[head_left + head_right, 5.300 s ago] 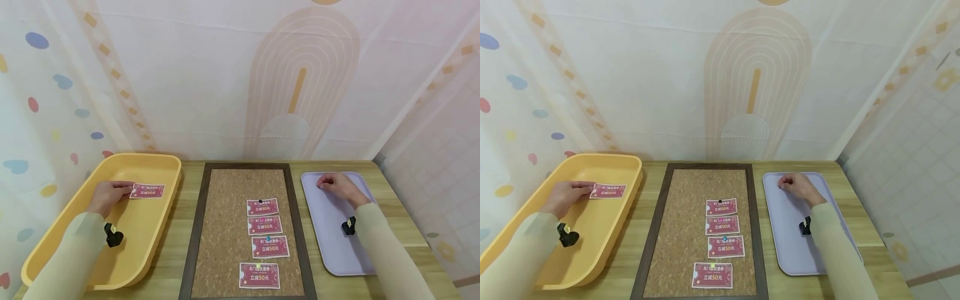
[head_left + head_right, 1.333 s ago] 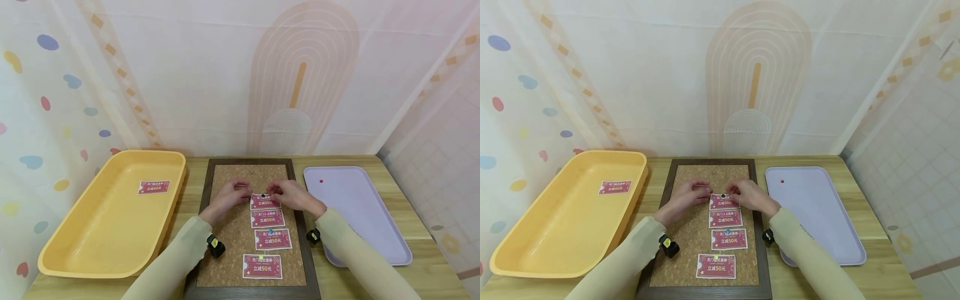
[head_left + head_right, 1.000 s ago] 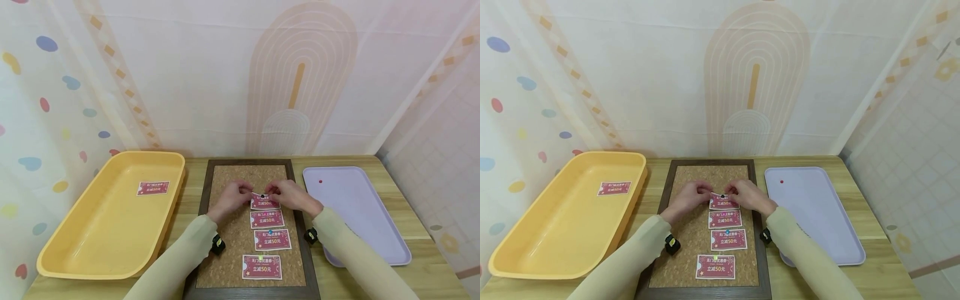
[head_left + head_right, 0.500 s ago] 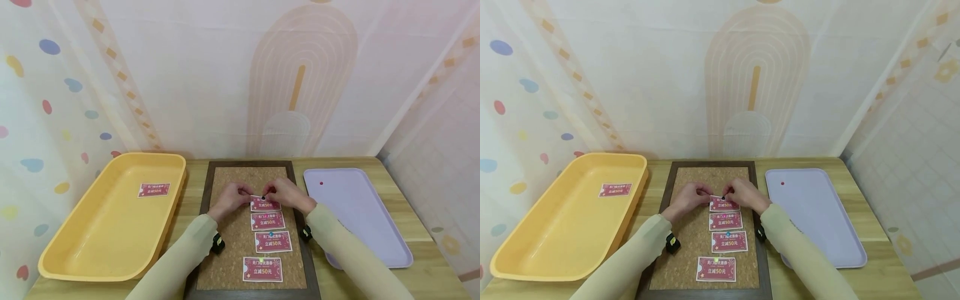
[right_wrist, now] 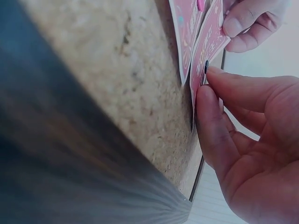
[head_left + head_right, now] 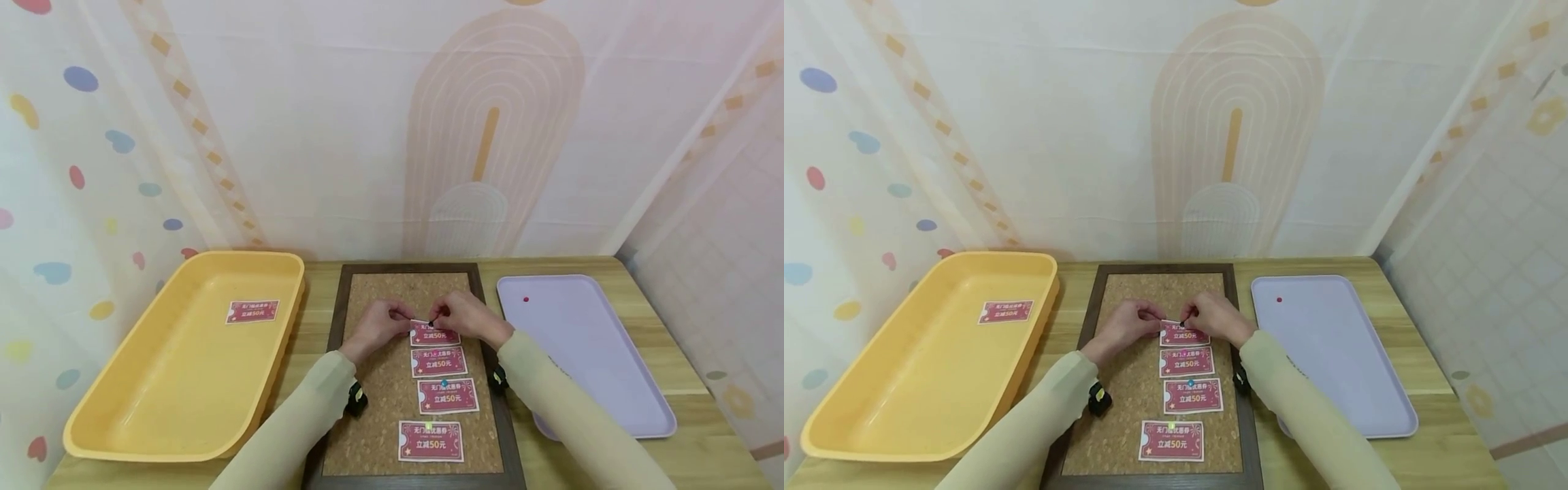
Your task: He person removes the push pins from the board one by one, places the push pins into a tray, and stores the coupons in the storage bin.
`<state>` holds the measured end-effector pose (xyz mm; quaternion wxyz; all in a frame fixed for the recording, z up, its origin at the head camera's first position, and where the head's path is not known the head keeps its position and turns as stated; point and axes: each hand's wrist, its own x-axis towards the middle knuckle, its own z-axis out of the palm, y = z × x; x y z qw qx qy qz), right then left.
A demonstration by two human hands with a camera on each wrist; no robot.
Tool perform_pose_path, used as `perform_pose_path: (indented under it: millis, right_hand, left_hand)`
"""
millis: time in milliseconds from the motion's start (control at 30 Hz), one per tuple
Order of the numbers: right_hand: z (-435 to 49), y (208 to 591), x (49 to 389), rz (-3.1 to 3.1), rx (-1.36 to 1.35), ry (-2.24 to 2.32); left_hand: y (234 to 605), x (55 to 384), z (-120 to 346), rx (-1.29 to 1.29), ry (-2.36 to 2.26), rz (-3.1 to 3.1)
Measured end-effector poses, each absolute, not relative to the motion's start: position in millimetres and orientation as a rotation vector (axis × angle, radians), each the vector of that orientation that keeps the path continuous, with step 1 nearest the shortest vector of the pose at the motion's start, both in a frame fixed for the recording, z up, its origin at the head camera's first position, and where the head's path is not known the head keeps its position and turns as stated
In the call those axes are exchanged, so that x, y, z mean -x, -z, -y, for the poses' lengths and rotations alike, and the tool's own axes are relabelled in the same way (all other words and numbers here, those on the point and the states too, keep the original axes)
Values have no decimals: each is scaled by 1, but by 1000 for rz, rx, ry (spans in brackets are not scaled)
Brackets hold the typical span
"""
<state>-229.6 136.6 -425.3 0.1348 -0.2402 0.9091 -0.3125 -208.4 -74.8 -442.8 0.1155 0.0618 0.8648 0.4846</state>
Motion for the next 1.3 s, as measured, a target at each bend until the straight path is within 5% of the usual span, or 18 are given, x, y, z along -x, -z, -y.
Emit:
perform_pose_path:
  millis: [1300]
  right_hand:
    - [-137,420,234,-2579,645,911]
  left_hand:
    - [444,215,72,-208,-1429,-2519]
